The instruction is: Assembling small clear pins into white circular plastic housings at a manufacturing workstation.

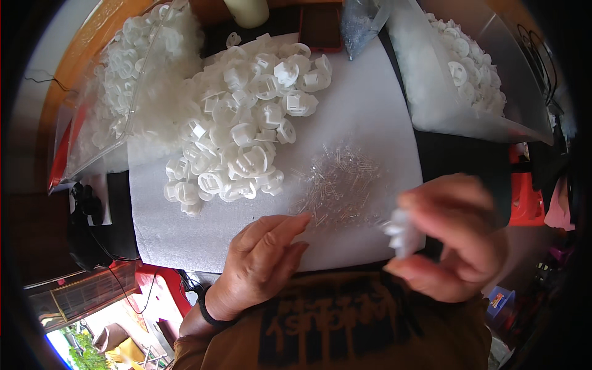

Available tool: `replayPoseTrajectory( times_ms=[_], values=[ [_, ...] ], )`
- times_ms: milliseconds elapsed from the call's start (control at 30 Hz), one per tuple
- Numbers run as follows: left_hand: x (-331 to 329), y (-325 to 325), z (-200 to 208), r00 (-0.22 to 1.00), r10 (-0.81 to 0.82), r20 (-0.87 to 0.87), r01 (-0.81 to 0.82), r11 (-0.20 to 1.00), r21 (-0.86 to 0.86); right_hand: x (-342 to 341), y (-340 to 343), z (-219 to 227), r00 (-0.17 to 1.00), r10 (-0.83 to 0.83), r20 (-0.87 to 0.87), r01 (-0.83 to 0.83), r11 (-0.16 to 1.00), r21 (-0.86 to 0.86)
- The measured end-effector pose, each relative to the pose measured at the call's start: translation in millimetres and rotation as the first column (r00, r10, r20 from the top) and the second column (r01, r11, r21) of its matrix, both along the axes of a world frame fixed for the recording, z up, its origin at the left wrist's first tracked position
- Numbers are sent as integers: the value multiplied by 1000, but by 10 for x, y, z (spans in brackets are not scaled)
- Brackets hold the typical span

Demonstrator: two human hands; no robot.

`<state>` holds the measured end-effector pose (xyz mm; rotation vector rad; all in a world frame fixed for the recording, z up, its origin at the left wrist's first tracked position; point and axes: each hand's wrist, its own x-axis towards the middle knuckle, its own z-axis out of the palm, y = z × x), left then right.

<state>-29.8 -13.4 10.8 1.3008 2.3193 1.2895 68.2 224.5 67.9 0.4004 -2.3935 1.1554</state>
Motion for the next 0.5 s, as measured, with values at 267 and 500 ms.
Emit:
replayPoseTrajectory(
  times_ms=[267,500],
  values=[
    [26,-250,-105,992,94,-85,-97,995,-32,-158,284,373,613,-692,-381,790,553,264],
    [-25,-306,-154,996,12,-86,-16,999,-52,-794,-297,14,957,-245,154,151,878,455]
  ],
)
